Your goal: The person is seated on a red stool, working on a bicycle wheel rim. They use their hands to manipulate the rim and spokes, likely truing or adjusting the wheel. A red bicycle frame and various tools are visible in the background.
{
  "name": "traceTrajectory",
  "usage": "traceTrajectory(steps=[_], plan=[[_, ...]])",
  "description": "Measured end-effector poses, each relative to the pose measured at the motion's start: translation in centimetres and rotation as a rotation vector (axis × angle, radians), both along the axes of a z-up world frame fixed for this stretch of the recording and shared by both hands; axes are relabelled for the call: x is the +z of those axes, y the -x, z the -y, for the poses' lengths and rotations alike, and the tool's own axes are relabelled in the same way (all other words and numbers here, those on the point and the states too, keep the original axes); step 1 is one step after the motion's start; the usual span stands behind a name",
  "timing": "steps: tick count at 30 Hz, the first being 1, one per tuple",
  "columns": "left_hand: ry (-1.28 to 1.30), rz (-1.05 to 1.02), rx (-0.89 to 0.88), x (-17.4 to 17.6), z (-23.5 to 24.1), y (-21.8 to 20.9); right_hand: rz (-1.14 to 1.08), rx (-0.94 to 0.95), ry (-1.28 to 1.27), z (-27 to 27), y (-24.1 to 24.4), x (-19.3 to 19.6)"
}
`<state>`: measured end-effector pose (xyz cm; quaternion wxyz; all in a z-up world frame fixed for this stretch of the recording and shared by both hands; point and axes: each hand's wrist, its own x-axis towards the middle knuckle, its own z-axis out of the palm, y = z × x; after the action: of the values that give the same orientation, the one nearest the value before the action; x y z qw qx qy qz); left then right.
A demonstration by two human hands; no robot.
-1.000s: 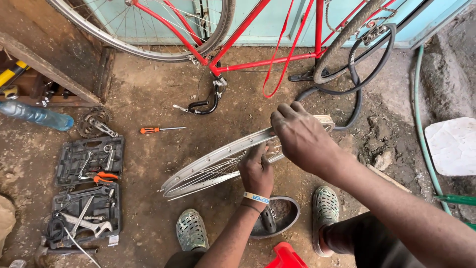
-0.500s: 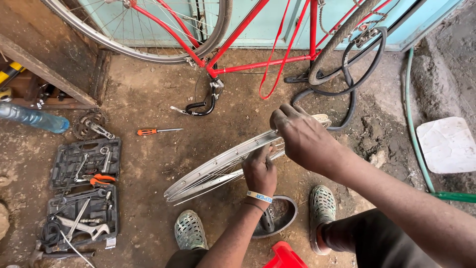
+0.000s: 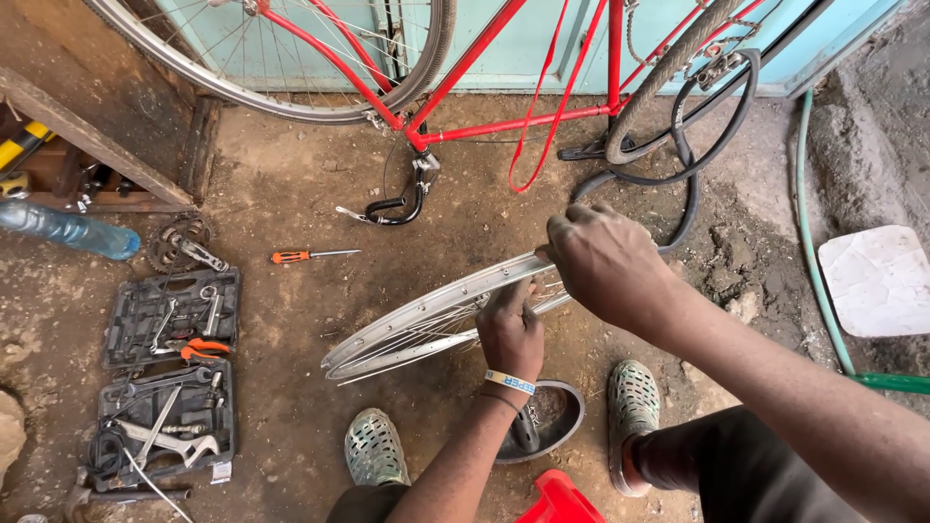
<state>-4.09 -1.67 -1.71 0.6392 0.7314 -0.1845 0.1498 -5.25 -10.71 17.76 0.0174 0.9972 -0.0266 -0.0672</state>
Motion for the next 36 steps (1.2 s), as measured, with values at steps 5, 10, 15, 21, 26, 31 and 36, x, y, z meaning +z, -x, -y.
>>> traceTrajectory(steps=[5, 10, 15, 21, 26, 31, 36], plan=[[0.004, -0.001, -0.002, -0.5, 0.2, 0.1, 0.010, 0.082, -0.082, 0.9, 0.2, -1.7], [-0.040, 0.021, -0.012, -0.3, 0.2, 0.2, 0.024, -0.036, -0.009, 0.4, 0.2, -1.6], [-0.045, 0.015, -0.037, -1.0, 0.5, 0.2, 0.035, 0.053, -0.121, 0.7, 0.5, -1.0], [-0.048, -0.005, -0.049, -1.0, 0.3, 0.2, 0.048, 0.071, -0.059, 1.9, 0.4, -2.6], [-0.052, -0.007, -0.061, -1.0, 0.3, 0.2, 0.061, 0.032, -0.175, 0.8, 0.9, 0.3], [-0.067, -0.002, -0.050, -0.9, 0.4, 0.2, 0.028, 0.032, -0.065, 0.8, 0.7, -0.2], [-0.040, -0.025, -0.098, -1.1, 0.3, 0.2, 0.057, -0.013, -0.121, 1.5, 0.9, -1.2]])
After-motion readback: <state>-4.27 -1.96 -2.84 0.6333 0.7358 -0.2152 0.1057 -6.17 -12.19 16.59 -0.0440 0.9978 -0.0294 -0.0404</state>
